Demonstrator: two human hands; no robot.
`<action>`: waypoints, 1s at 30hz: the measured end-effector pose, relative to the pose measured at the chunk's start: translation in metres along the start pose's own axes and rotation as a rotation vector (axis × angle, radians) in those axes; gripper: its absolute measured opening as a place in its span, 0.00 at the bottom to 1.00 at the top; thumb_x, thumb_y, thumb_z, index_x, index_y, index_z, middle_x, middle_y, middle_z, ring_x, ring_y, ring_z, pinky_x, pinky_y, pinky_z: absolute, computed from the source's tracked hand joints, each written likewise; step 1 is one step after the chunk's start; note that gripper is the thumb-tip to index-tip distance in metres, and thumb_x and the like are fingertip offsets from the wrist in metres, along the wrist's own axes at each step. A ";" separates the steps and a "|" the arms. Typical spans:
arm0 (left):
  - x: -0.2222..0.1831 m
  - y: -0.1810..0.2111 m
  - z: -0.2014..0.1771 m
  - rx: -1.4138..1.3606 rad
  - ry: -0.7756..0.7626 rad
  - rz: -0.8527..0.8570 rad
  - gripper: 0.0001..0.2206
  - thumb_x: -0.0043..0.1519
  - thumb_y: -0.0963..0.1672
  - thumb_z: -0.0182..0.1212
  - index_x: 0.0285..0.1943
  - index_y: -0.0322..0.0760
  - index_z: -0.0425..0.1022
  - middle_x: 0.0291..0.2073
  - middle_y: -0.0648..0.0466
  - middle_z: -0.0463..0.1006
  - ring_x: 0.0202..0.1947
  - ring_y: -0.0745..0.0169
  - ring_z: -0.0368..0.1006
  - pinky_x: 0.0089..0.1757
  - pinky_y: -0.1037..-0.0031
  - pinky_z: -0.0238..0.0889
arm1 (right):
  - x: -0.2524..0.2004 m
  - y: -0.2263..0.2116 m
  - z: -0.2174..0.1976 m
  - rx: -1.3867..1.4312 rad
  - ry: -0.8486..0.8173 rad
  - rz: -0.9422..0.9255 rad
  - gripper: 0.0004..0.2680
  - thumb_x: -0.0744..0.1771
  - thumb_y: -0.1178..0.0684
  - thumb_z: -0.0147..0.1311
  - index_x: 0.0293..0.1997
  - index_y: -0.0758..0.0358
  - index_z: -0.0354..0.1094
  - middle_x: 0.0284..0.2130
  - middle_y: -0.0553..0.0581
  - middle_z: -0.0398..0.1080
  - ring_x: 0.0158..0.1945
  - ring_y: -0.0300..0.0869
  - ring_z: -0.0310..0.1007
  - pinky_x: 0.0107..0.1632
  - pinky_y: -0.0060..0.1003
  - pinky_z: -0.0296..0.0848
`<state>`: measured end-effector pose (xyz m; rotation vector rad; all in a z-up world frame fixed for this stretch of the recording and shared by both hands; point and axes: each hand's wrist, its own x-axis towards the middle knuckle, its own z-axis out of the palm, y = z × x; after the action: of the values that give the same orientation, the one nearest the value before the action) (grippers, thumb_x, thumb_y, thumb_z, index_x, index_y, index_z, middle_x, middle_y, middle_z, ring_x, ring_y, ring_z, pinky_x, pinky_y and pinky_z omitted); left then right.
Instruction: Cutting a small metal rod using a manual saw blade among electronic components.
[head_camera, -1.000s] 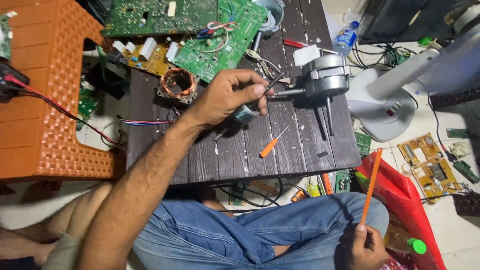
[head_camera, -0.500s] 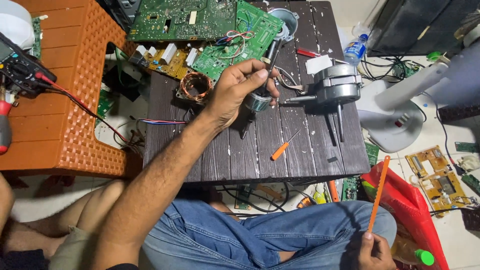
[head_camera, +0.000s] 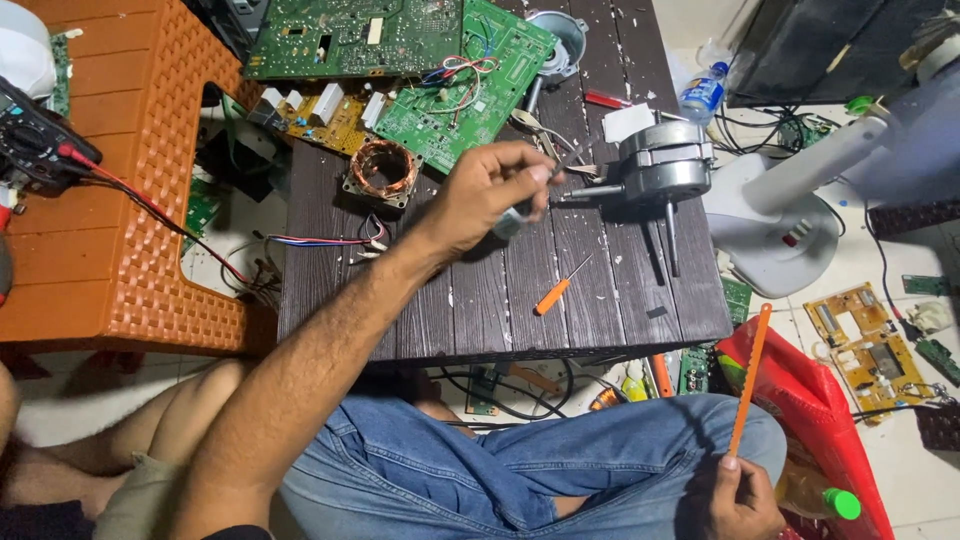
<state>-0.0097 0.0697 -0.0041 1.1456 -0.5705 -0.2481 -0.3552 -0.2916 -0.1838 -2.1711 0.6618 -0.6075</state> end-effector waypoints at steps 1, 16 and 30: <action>-0.003 0.010 0.005 -0.002 -0.001 -0.002 0.05 0.65 0.38 0.60 0.46 0.28 0.77 0.43 0.40 0.80 0.29 0.66 0.74 0.32 0.77 0.76 | 0.000 -0.005 0.000 -0.003 0.000 0.002 0.06 0.73 0.63 0.53 0.42 0.79 0.70 0.26 0.66 0.71 0.25 0.45 0.67 0.33 0.33 0.65; -0.011 0.016 0.018 1.245 -0.200 0.142 0.09 0.66 0.45 0.58 0.36 0.41 0.80 0.30 0.59 0.67 0.35 0.66 0.64 0.38 0.70 0.63 | -0.002 -0.046 -0.007 -0.034 -0.021 0.063 0.06 0.73 0.61 0.53 0.46 0.79 0.70 0.30 0.66 0.71 0.29 0.46 0.66 0.37 0.36 0.67; -0.012 0.019 0.006 1.408 -0.042 0.273 0.15 0.68 0.51 0.61 0.32 0.40 0.77 0.27 0.59 0.64 0.25 0.69 0.59 0.27 0.76 0.57 | -0.002 -0.048 -0.007 -0.124 0.003 0.018 0.07 0.72 0.58 0.53 0.44 0.76 0.72 0.29 0.64 0.71 0.27 0.46 0.64 0.33 0.37 0.64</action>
<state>-0.0247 0.0788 0.0115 2.3763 -0.9637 0.4688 -0.3491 -0.2670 -0.1428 -2.2773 0.7367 -0.5733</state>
